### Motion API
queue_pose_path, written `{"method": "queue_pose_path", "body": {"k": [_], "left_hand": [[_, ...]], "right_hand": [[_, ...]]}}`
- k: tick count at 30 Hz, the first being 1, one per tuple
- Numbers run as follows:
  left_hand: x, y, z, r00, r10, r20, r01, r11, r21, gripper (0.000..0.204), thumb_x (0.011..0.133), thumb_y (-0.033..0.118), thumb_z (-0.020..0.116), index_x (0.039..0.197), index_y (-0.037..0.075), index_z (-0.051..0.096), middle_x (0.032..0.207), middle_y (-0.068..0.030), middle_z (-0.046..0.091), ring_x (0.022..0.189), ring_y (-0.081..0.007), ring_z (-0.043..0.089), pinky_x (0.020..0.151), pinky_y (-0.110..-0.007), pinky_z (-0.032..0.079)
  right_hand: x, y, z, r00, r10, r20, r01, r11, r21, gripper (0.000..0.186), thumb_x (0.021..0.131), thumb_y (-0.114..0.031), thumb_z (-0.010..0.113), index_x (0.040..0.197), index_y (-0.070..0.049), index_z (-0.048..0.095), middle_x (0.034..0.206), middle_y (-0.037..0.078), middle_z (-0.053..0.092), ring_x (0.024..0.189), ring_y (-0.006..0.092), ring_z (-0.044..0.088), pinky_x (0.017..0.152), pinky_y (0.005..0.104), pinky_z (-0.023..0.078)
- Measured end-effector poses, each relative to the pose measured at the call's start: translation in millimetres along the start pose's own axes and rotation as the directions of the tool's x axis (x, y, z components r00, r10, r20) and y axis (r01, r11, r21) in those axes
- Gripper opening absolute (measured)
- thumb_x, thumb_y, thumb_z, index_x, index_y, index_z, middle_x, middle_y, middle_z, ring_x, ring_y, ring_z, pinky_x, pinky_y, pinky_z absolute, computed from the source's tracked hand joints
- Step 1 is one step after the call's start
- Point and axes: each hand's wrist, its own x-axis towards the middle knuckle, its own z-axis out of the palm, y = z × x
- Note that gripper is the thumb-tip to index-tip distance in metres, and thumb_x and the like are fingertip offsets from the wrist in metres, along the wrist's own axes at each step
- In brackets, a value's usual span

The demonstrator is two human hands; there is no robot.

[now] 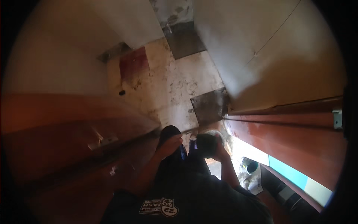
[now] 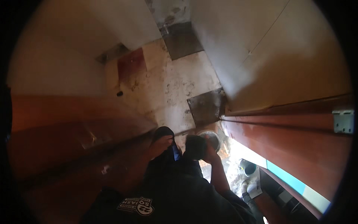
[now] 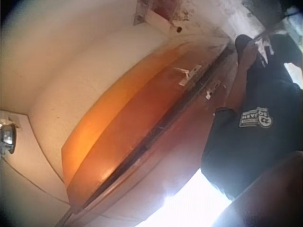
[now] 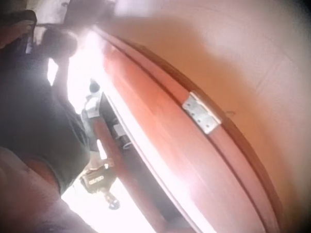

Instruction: The person carries a tile into a small bathroom, places it on the floor next to a pipe to check for a fit, and then carries the tile back out of the room toward a bucket.

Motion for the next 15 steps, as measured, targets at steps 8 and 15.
{"method": "queue_pose_path", "body": {"k": [8,15], "left_hand": [[123.6,49.9,-146.9,0.977,0.009,-0.211,-0.015,1.0,-0.023,0.047,0.096,0.028,0.055,0.13,-0.003,0.048,0.122,-0.0164,0.057,0.107,-0.022,0.058,0.091,-0.035,0.047],[296.2,133.7,-332.8,0.976,0.187,-0.11,-0.178,0.981,0.083,0.045,0.098,0.031,0.051,0.129,0.0,0.047,0.114,-0.0136,0.059,0.089,-0.0179,0.063,0.077,-0.032,0.052]], "right_hand": [[178.1,-106.9,189.0,0.968,0.198,0.152,-0.156,0.957,-0.246,0.076,0.091,-0.068,0.039,0.141,-0.01,0.036,0.134,0.008,0.047,0.127,0.0257,0.044,0.095,0.0457,0.049],[403.2,-186.6,241.3,0.991,-0.045,0.122,0.095,0.892,-0.442,0.053,0.087,-0.021,0.069,0.133,-0.004,0.047,0.118,0.008,0.06,0.109,0.0201,0.058,0.093,0.0339,0.048]]}}
